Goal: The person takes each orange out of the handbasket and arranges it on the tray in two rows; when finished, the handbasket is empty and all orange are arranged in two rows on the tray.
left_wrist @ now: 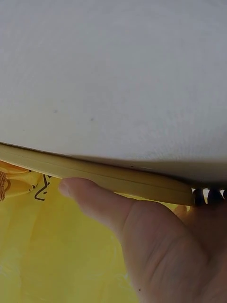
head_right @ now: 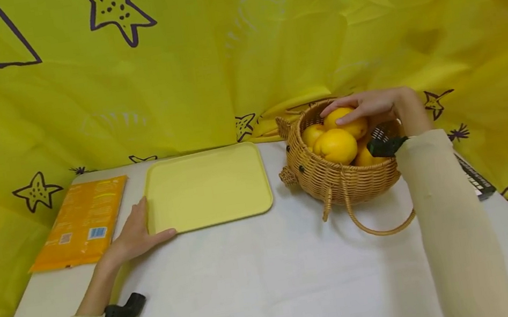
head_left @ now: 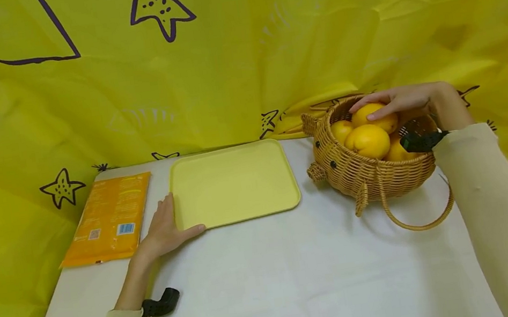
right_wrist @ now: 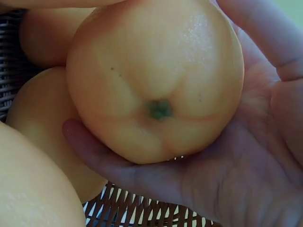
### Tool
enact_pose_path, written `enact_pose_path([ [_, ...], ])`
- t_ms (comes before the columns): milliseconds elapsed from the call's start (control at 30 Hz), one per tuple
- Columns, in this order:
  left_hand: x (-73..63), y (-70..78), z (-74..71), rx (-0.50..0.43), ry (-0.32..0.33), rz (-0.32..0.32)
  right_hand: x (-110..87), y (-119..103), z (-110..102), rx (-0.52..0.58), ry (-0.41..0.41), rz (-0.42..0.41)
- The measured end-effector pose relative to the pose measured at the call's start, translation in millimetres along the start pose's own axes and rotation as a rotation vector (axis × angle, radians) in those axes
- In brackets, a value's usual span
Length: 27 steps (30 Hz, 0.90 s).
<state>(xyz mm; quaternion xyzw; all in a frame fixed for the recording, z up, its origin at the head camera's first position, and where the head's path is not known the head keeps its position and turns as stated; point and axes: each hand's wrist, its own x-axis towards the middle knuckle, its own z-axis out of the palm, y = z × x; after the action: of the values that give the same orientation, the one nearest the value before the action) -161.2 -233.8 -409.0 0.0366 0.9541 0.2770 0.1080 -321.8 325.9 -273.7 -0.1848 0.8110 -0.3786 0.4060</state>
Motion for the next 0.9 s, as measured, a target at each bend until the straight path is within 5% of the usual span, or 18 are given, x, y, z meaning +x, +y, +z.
enact_pose_path([
  [900,7.8,-6.2,3.4,-0.015,0.043,0.009,0.0,22,1,0.091,0.06,-0.087],
])
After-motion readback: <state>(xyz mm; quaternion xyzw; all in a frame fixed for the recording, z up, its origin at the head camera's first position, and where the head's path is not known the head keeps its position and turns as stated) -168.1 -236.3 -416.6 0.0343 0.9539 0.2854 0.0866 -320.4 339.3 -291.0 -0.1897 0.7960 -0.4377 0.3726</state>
